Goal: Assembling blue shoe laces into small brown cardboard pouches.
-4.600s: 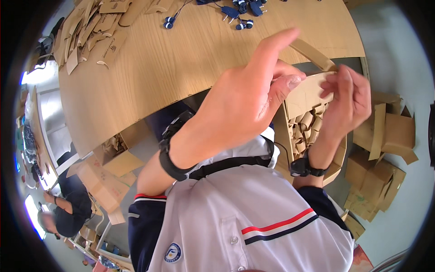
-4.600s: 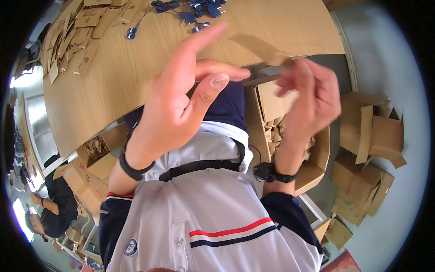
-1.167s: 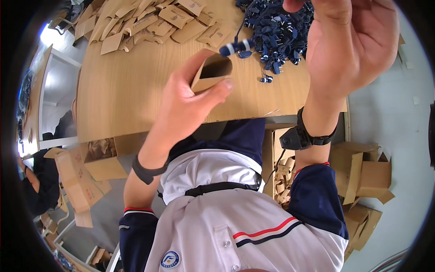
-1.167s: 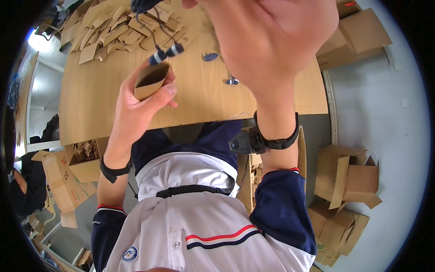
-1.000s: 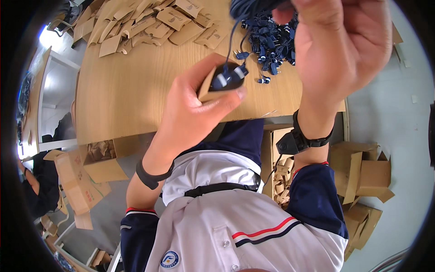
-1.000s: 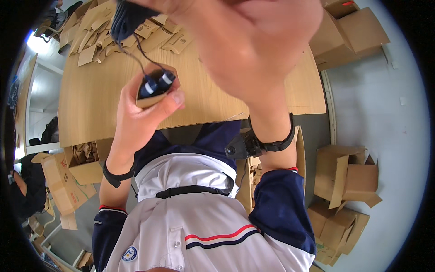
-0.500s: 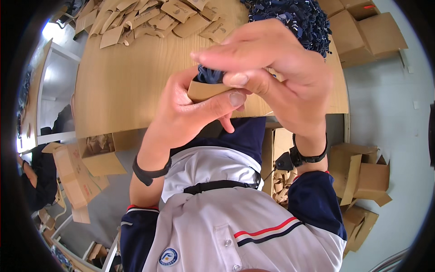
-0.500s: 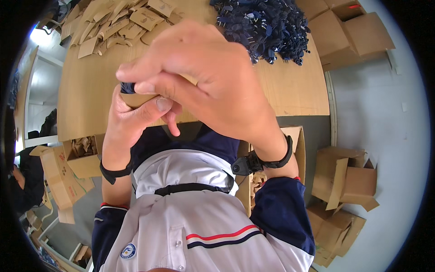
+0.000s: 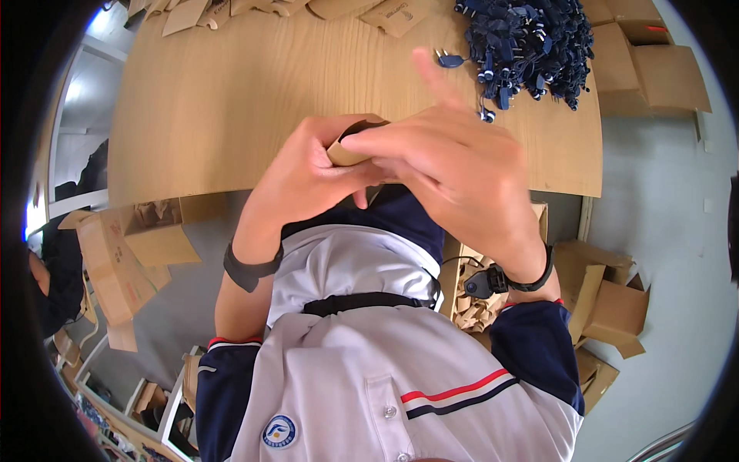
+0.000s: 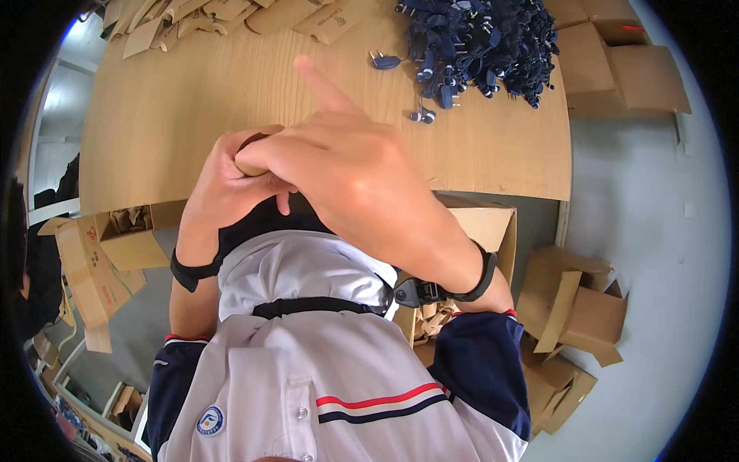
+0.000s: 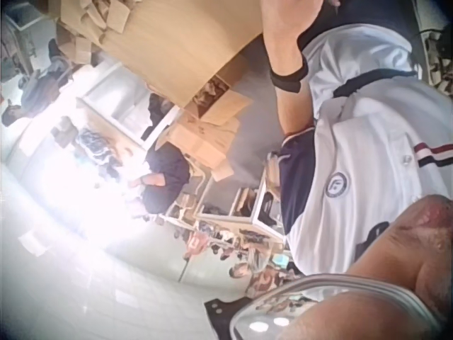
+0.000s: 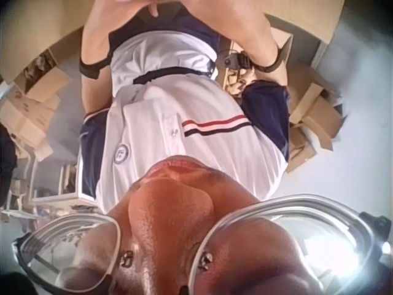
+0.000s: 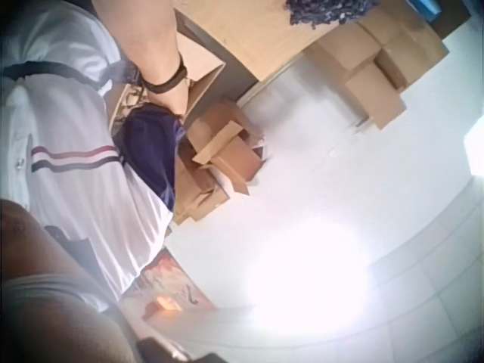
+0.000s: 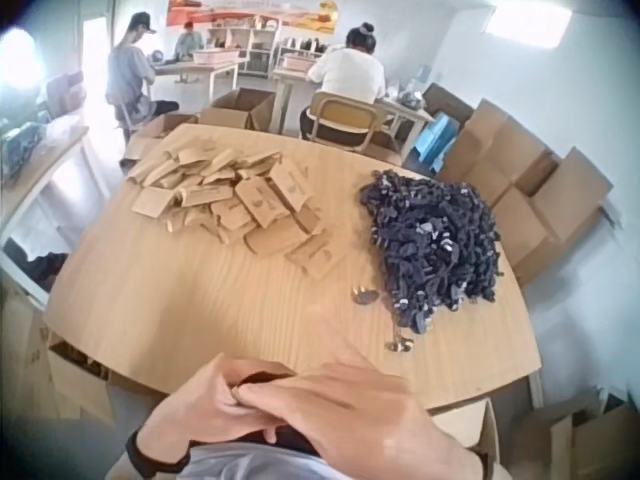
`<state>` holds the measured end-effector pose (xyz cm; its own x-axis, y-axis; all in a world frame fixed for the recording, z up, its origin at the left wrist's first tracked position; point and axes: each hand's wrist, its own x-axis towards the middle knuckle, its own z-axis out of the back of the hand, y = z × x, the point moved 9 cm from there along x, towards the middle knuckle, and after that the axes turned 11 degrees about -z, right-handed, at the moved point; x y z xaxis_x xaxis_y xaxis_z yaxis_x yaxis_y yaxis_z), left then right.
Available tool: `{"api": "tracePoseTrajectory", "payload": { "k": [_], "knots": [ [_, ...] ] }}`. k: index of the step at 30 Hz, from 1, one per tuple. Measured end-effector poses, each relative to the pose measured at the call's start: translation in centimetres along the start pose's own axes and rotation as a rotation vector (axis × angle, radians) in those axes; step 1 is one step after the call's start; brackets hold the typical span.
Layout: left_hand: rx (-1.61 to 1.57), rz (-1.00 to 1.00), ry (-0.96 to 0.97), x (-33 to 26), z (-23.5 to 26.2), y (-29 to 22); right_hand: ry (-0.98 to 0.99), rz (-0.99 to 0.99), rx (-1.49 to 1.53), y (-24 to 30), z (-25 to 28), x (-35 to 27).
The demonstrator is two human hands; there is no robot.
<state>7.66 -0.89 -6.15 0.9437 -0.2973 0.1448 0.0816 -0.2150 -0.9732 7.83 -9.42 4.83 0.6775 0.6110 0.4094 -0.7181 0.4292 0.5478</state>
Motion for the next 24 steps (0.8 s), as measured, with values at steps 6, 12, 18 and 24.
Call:
{"api": "tracePoseTrajectory", "payload": {
  "k": [6,12,18,24],
  "knots": [
    [0.044,0.138,0.049,-1.5,0.7,3.1,0.117,-0.128,0.136,-2.8,-1.3,0.2],
    [-0.585,-0.092,-0.177,0.7,0.0,-1.0,-0.216,-0.051,0.186,-1.7,3.1,-1.3],
    [-0.648,-0.105,-0.363,2.4,1.7,-0.9,-0.248,-0.023,0.195,-2.0,0.7,-1.0],
    [0.663,-0.618,-0.511,0.9,-0.8,-10.1,-0.476,-0.257,0.65,-3.8,1.8,-1.9]
  ]
}}
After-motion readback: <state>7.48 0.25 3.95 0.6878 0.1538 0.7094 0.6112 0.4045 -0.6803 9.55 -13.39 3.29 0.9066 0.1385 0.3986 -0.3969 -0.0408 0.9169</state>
